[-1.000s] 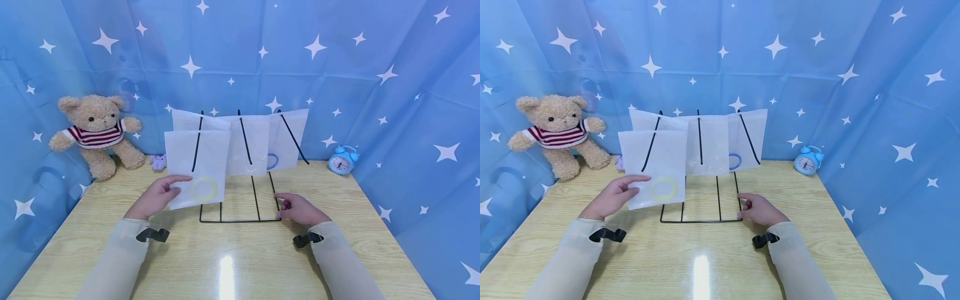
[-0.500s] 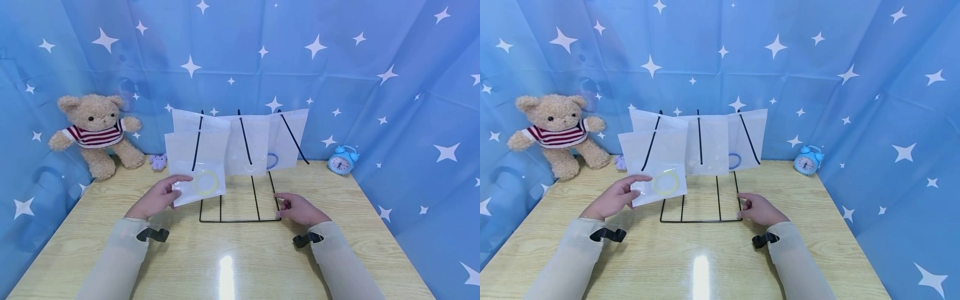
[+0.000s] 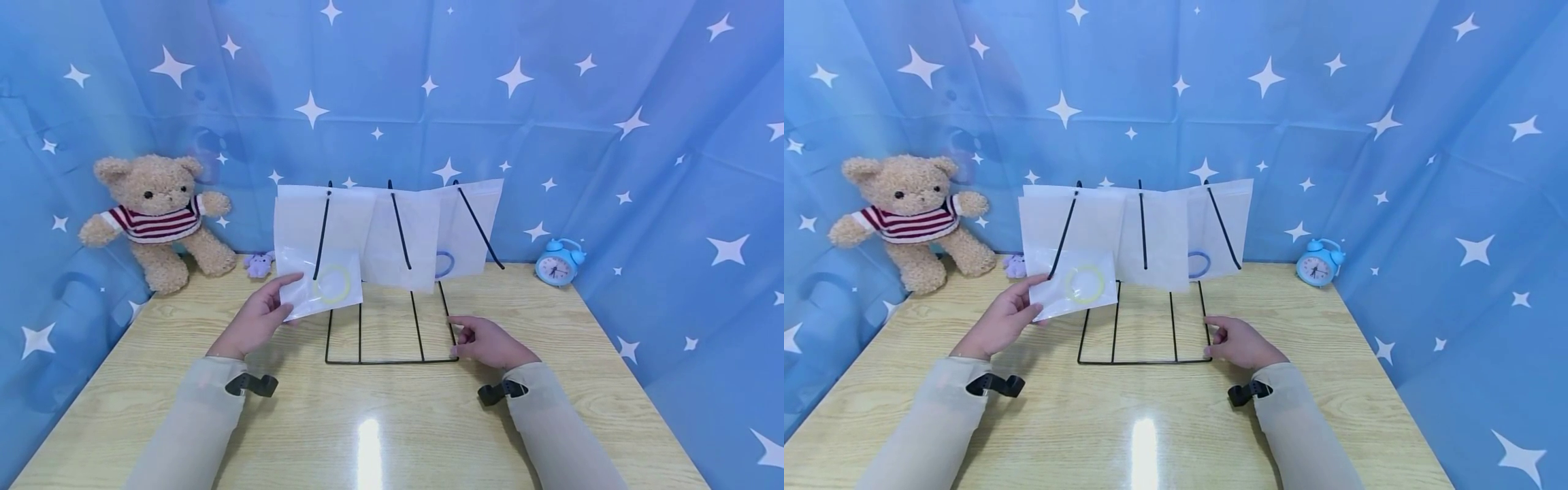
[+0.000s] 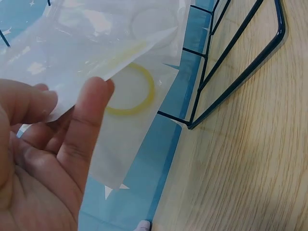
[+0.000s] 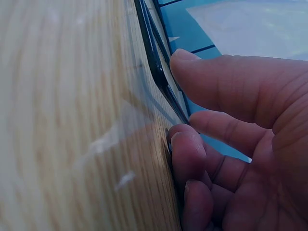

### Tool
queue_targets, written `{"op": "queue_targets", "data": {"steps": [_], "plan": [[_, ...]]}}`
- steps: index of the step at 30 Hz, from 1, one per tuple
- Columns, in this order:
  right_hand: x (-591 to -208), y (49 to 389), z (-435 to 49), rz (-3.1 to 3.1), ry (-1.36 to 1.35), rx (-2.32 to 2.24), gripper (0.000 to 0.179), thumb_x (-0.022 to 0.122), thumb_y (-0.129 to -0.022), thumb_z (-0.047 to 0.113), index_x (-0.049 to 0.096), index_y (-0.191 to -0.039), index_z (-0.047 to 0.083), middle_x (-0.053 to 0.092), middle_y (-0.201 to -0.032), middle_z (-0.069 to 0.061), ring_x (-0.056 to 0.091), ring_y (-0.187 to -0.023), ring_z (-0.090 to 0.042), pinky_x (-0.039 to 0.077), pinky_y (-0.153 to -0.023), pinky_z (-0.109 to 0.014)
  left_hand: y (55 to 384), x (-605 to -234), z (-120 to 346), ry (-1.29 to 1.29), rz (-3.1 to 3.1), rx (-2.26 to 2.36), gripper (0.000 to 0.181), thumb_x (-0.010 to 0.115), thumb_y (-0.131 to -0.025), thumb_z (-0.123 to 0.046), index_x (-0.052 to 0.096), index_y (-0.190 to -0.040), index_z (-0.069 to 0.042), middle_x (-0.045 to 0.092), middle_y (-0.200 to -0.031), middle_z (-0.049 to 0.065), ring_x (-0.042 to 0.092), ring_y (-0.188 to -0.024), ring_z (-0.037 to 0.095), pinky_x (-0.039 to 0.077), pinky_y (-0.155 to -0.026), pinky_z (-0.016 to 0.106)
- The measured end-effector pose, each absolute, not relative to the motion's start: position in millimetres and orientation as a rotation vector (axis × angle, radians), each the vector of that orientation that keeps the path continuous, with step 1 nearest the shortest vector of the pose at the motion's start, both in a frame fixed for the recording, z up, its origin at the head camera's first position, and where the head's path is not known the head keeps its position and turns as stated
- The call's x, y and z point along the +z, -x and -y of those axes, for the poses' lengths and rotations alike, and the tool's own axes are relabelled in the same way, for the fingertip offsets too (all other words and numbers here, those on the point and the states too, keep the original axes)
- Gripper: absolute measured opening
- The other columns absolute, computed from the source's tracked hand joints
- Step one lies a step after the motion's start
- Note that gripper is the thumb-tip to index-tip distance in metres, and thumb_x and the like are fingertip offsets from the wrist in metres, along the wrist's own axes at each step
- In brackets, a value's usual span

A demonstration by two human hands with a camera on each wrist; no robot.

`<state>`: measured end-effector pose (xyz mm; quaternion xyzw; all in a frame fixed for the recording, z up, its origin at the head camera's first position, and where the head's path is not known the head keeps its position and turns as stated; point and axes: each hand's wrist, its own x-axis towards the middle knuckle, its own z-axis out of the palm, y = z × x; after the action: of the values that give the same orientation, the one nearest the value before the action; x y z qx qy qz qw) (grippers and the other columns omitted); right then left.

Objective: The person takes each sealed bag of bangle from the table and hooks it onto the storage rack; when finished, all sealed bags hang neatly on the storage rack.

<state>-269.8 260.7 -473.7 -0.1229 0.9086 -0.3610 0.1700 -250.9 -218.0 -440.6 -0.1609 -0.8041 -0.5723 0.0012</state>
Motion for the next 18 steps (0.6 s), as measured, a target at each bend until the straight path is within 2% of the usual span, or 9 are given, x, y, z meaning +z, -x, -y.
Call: {"op": "queue_targets", "data": {"steps": [2, 6, 9, 10, 13, 15, 16, 18], "plan": [[-474, 270, -261, -2.581, 0.346, -1.026, 0.075, 0.083, -0.093, 0.023, 0.049, -0.159, 0.012, 0.063, -0.099, -0.004, 0.057, -0.089, -0.022, 0.047, -0.075, -0.034, 251, -441, 217, 0.482, 2.507, -1.798, 0.059, 0.048, -0.105, 0.007, 0.041, -0.162, -0.010, 0.060, -0.108, 0.025, 0.070, -0.092, 0.034, 0.065, -0.082, 0.036], [-475, 270, -261, -2.581, 0.343, -1.038, 0.074, 0.083, -0.092, 0.021, 0.050, -0.158, 0.012, 0.063, -0.098, -0.005, 0.057, -0.088, -0.022, 0.047, -0.074, -0.035, 251, -441, 216, 0.454, 2.476, -1.831, 0.063, 0.046, -0.105, 0.008, 0.038, -0.164, -0.012, 0.060, -0.114, 0.025, 0.069, -0.099, 0.032, 0.064, -0.089, 0.036], [-476, 269, -260, -2.580, 0.339, -1.048, 0.074, 0.084, -0.092, 0.020, 0.051, -0.158, 0.012, 0.063, -0.099, -0.005, 0.056, -0.087, -0.023, 0.047, -0.074, -0.036, 251, -442, 217, 0.449, 2.494, -1.790, 0.065, 0.049, -0.105, 0.008, 0.039, -0.164, -0.016, 0.055, -0.104, 0.020, 0.062, -0.087, 0.021, 0.063, -0.090, 0.035], [-476, 269, -260, -2.581, 0.336, -1.046, 0.074, 0.084, -0.092, 0.020, 0.051, -0.158, 0.013, 0.063, -0.099, -0.005, 0.056, -0.087, -0.023, 0.047, -0.074, -0.036, 251, -442, 217, 0.452, 2.505, -1.760, 0.065, 0.050, -0.104, 0.008, 0.040, -0.164, -0.017, 0.051, -0.099, 0.018, 0.059, -0.081, 0.019, 0.063, -0.087, 0.033], [-477, 269, -260, -2.579, 0.344, -1.041, 0.075, 0.084, -0.091, 0.019, 0.051, -0.158, 0.012, 0.063, -0.099, -0.005, 0.056, -0.087, -0.022, 0.048, -0.073, -0.035, 252, -445, 221, 0.474, 2.533, -1.667, 0.065, 0.054, -0.104, 0.005, 0.041, -0.163, -0.017, 0.054, -0.118, 0.017, 0.043, -0.062, 0.013, 0.056, -0.070, 0.025], [-476, 270, -260, -2.581, 0.347, -1.037, 0.075, 0.084, -0.091, 0.019, 0.051, -0.158, 0.012, 0.064, -0.099, -0.005, 0.057, -0.087, -0.022, 0.048, -0.073, -0.034, 253, -446, 223, 0.473, 2.543, -1.633, 0.064, 0.055, -0.104, 0.003, 0.041, -0.163, -0.018, 0.050, -0.147, 0.015, 0.039, -0.057, 0.012, 0.049, -0.059, 0.026], [-476, 270, -260, -2.582, 0.349, -1.035, 0.075, 0.084, -0.091, 0.018, 0.051, -0.158, 0.012, 0.064, -0.099, -0.005, 0.057, -0.087, -0.022, 0.049, -0.072, -0.034, 253, -447, 225, 0.469, 2.548, -1.623, 0.064, 0.054, -0.104, 0.003, 0.041, -0.163, -0.019, 0.043, -0.158, 0.011, 0.040, -0.058, 0.013, 0.046, -0.058, 0.028], [-475, 271, -261, -2.583, 0.356, -1.035, 0.076, 0.085, -0.091, 0.019, 0.050, -0.158, 0.012, 0.064, -0.099, -0.005, 0.057, -0.086, -0.022, 0.049, -0.071, -0.033, 254, -448, 227, 0.459, 2.555, -1.637, 0.063, 0.052, -0.105, 0.002, 0.040, -0.164, -0.019, 0.032, -0.170, 0.005, 0.060, -0.081, 0.016, 0.053, -0.074, 0.032]]}}
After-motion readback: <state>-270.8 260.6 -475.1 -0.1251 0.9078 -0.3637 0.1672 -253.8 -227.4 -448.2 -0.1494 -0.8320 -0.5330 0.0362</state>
